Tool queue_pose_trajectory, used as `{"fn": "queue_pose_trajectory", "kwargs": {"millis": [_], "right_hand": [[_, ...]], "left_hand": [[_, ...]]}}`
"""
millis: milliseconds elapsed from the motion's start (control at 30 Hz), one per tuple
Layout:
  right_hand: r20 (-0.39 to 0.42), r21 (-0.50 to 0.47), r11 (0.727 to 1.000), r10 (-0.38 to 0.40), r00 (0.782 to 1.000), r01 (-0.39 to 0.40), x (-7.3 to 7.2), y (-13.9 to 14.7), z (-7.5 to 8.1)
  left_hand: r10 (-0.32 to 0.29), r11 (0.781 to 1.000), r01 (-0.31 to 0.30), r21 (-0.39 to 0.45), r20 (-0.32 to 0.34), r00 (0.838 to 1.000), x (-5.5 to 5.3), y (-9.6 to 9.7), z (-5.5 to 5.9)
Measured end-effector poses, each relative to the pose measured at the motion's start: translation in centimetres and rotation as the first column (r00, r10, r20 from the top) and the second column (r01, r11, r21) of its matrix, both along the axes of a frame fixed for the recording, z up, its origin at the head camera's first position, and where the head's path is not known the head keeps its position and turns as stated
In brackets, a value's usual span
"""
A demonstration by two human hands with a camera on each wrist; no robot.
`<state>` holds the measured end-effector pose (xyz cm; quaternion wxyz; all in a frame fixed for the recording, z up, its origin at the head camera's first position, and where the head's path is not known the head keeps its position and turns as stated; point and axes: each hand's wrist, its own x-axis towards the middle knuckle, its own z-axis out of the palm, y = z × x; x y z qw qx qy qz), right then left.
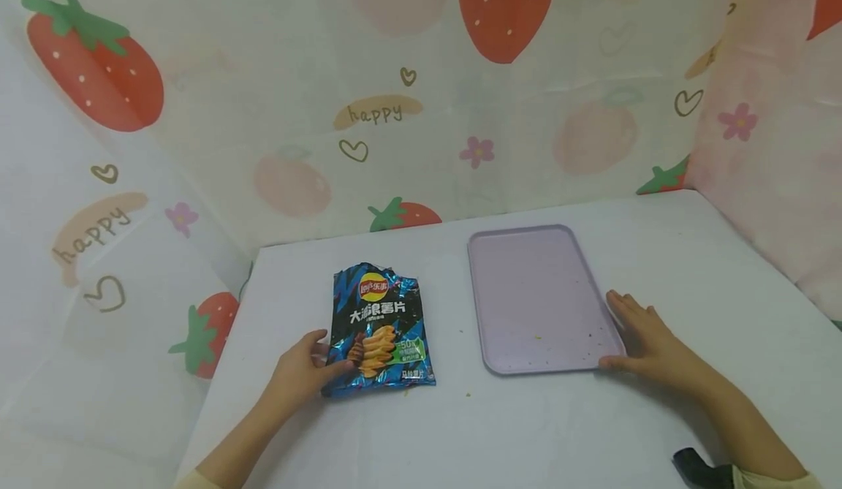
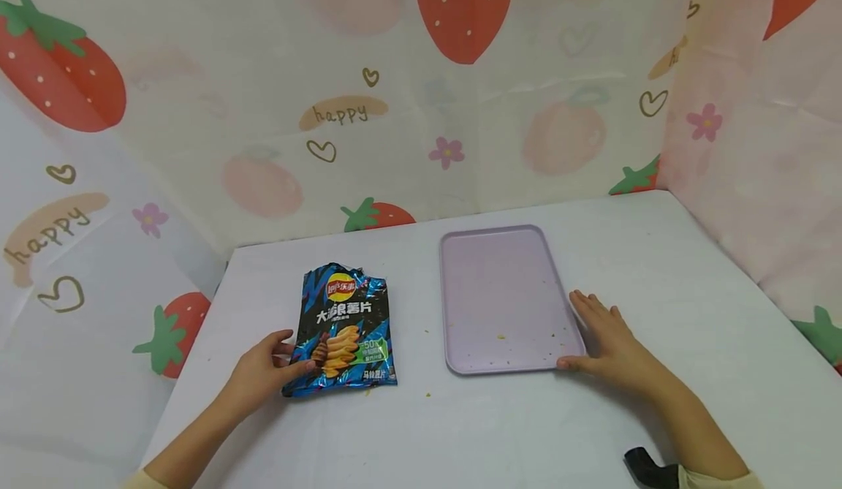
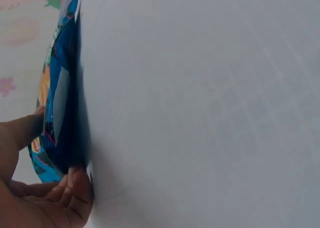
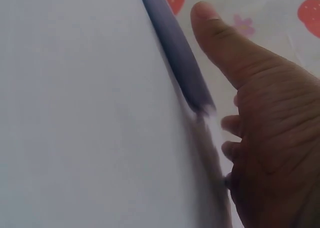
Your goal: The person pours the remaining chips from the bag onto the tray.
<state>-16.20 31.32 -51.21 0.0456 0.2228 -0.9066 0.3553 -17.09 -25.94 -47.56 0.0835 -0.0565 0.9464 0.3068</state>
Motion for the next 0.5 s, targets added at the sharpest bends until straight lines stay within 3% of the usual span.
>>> {"fn": "queue_pose_trajectory", "kwargs": {"millis": [300,500], "right_hand": [[0.035,0.028,1.000,-0.005,0.999,0.004,0.13,-0.19,-0.16],[0.093,0.064,0.998,-0.020,0.995,0.014,0.20,-0.07,-0.13]], "left_hand": [[0.081,0.992,-0.088,0.095,0.070,0.994,-0.49,0.29,-0.16],[0.150,0.963,-0.170,0.210,0.109,0.983,-0.24,0.61,-0.19]]}}
